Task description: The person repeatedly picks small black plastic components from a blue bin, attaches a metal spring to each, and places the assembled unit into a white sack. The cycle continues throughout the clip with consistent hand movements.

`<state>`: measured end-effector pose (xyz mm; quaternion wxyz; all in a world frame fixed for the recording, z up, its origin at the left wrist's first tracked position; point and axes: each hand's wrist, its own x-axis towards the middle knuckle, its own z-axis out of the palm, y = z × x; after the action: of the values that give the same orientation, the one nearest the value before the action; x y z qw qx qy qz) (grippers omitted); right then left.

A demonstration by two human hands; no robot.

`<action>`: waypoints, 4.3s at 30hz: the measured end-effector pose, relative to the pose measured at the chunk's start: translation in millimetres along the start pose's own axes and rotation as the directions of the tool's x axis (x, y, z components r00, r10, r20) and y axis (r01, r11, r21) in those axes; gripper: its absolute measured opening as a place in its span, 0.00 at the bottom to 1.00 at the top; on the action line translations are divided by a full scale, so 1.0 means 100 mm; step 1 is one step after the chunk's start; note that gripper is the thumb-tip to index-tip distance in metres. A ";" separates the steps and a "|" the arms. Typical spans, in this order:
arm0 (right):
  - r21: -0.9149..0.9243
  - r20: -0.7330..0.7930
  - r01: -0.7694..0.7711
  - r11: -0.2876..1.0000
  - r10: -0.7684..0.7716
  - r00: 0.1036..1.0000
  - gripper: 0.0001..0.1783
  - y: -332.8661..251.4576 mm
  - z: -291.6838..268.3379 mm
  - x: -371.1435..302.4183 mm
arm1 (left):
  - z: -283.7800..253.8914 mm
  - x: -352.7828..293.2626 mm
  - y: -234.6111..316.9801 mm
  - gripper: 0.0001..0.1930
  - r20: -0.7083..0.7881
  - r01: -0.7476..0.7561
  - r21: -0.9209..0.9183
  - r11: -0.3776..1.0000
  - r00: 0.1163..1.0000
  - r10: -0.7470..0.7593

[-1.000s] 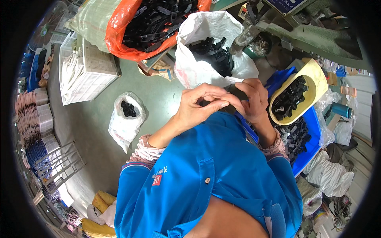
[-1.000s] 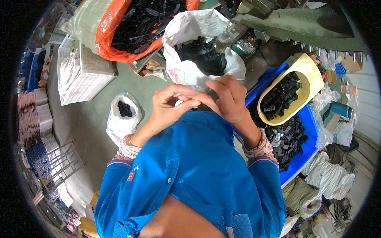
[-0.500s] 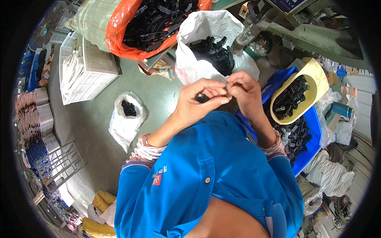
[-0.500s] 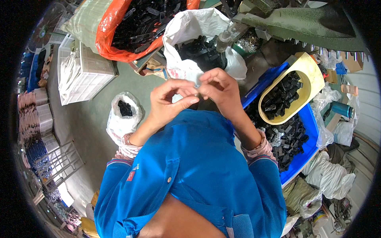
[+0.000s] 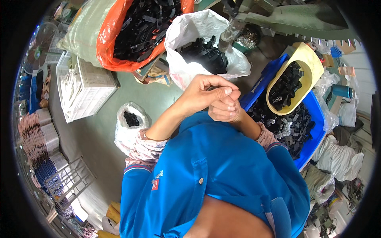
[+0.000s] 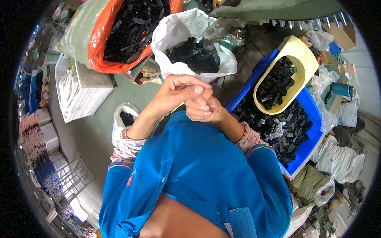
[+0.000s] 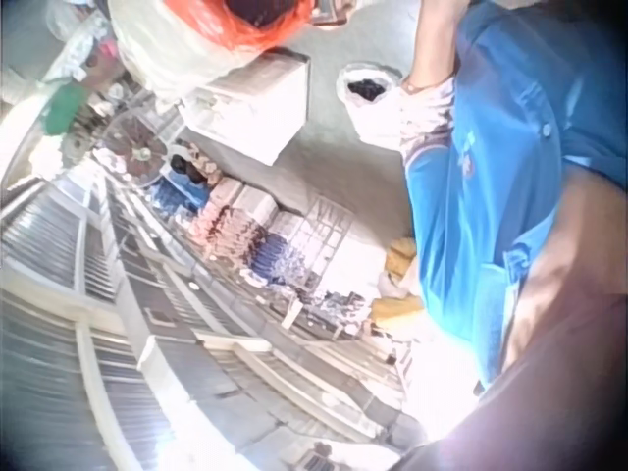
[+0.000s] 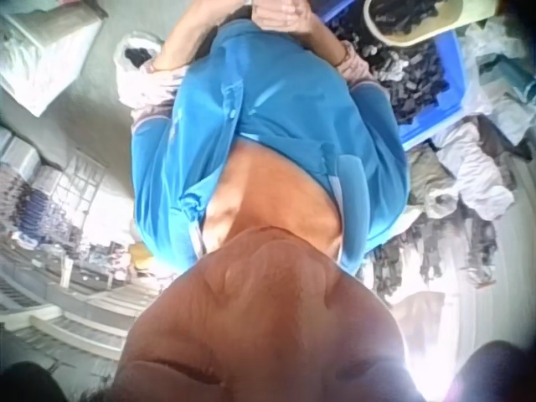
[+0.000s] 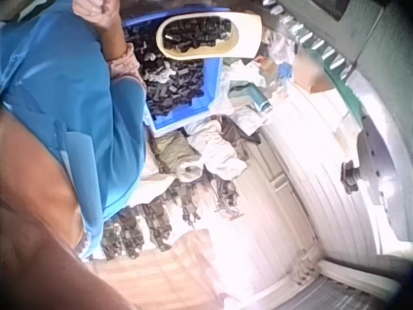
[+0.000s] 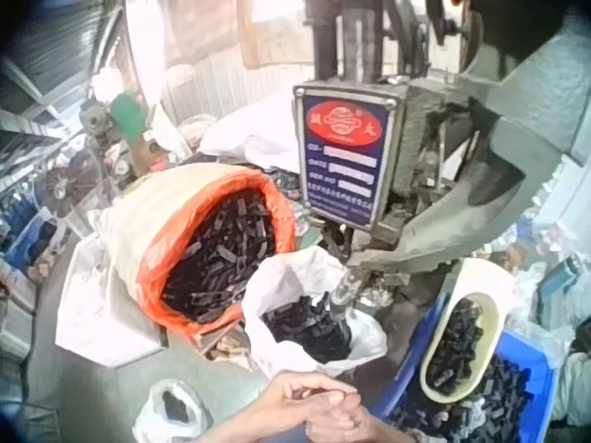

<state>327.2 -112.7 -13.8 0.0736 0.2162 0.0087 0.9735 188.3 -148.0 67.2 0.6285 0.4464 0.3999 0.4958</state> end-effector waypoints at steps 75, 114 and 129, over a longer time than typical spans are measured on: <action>0.027 -0.038 0.040 0.999 -0.039 0.999 0.24 0.07 -0.13 -0.20 | 0.12 0.04 -0.14 0.08 0.054 0.253 -0.327 0.910 0.967 -0.249; -0.039 -0.116 0.004 0.999 -0.009 0.993 0.25 0.13 -0.10 -0.21 | 0.13 0.00 -0.26 0.06 0.003 0.254 -0.395 0.883 0.961 -0.275; -0.022 -0.113 -0.010 1.000 0.008 0.994 0.25 0.16 -0.13 -0.23 | 0.16 -0.03 -0.23 0.09 -0.038 0.259 -0.331 0.907 0.957 -0.288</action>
<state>340.3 -132.0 -34.8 0.0711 0.1599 0.0008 0.9846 208.5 -156.5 49.7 0.7384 0.2552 0.3986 0.4803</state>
